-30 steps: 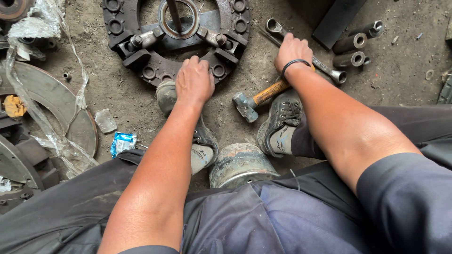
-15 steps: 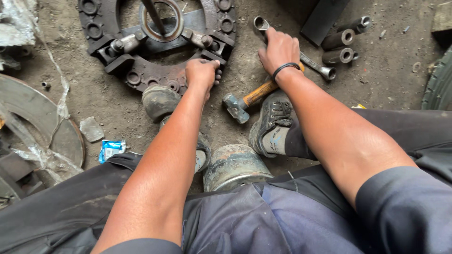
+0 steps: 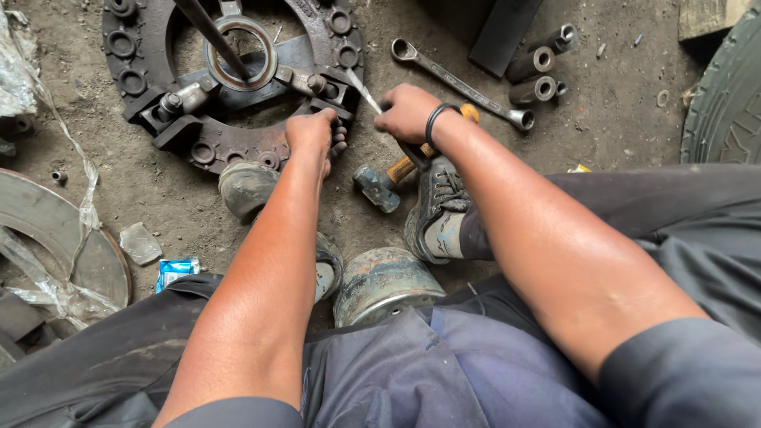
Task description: The person is sitting on the ground and working on a large circular metal component. They use a screwdriver to pry and adjust parts of the mechanism, then switch to a hammer to strike and loosen components.
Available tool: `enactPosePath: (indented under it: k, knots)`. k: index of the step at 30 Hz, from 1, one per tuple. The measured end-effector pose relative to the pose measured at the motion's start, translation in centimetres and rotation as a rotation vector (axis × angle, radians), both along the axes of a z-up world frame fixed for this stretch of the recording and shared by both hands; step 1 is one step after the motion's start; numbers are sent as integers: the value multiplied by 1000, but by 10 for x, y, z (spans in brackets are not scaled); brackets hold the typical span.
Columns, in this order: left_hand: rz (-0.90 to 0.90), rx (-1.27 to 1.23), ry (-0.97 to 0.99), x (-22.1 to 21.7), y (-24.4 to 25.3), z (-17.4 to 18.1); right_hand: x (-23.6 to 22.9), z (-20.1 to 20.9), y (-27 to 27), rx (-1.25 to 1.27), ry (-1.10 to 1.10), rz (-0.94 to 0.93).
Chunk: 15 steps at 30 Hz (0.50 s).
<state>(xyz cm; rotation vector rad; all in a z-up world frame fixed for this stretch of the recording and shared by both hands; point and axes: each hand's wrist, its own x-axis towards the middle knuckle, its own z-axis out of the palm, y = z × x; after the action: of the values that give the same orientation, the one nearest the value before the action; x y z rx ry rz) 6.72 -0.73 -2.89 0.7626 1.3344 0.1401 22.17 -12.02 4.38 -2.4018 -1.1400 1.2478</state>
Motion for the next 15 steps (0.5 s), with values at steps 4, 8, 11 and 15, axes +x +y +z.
enactPosePath:
  k: [4, 8, 11, 15]
  knots:
    - [-41, 17, 57, 0, 1, 12, -7, 31, -6, -300, 24, 214]
    - [-135, 143, 168, 1, 1, 28, -18, 64, -10, -454, 16, 271]
    - [-284, 290, 298, 7, 3, 40, -31, 71, -9, -354, -38, 318]
    - [-445, 391, 416, 9, 8, 43, -47, 67, -10, -285, -124, 336]
